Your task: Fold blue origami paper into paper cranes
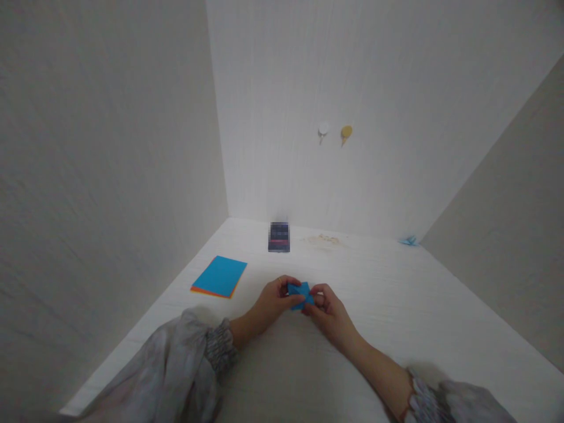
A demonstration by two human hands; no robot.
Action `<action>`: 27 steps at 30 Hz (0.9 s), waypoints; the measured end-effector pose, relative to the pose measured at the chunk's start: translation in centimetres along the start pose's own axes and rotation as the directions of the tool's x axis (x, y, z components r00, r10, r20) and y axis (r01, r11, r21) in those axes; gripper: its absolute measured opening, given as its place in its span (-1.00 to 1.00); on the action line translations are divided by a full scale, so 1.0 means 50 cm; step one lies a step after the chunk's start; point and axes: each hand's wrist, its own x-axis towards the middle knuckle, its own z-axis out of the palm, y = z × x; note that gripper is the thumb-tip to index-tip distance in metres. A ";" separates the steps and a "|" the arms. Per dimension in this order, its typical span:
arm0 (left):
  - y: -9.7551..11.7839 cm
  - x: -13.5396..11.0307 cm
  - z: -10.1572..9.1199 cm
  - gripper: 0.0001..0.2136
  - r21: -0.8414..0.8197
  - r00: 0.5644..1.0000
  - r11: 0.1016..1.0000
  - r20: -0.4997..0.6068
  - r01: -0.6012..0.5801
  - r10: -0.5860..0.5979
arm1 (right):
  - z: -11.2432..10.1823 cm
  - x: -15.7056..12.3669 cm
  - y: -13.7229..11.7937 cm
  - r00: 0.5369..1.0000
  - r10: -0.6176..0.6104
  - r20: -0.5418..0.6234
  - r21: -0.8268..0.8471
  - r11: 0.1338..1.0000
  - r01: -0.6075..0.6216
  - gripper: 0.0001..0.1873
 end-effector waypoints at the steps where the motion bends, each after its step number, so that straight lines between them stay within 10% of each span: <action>1: 0.001 -0.001 0.000 -0.64 -0.028 1.000 1.000 0.015 0.000 0.001 | 0.001 -0.002 -0.002 1.000 0.003 -0.004 -0.018 1.000 -0.003 -0.77; 5: 0.000 -0.002 -0.001 -0.60 -0.063 1.000 0.998 0.014 -0.007 0.008 | -0.001 -0.012 -0.012 0.997 -0.079 -0.006 -0.379 0.923 0.071 -0.82; 13: -0.006 -0.001 -0.003 -0.46 -0.197 0.994 0.980 0.106 0.024 -0.003 | -0.011 -0.018 -0.029 0.847 -0.509 0.151 -0.797 0.445 0.410 -0.80; 23: -0.016 0.000 -0.001 -0.57 -0.204 0.989 0.979 0.140 -0.018 0.047 | -0.018 -0.015 -0.034 0.844 -0.530 0.085 -0.808 0.458 0.369 -0.87; 27: -0.017 -0.001 -0.001 -0.61 -0.155 0.989 0.987 0.142 -0.029 0.051 | -0.014 -0.015 -0.030 0.870 -0.492 0.017 -0.732 0.587 0.346 -0.93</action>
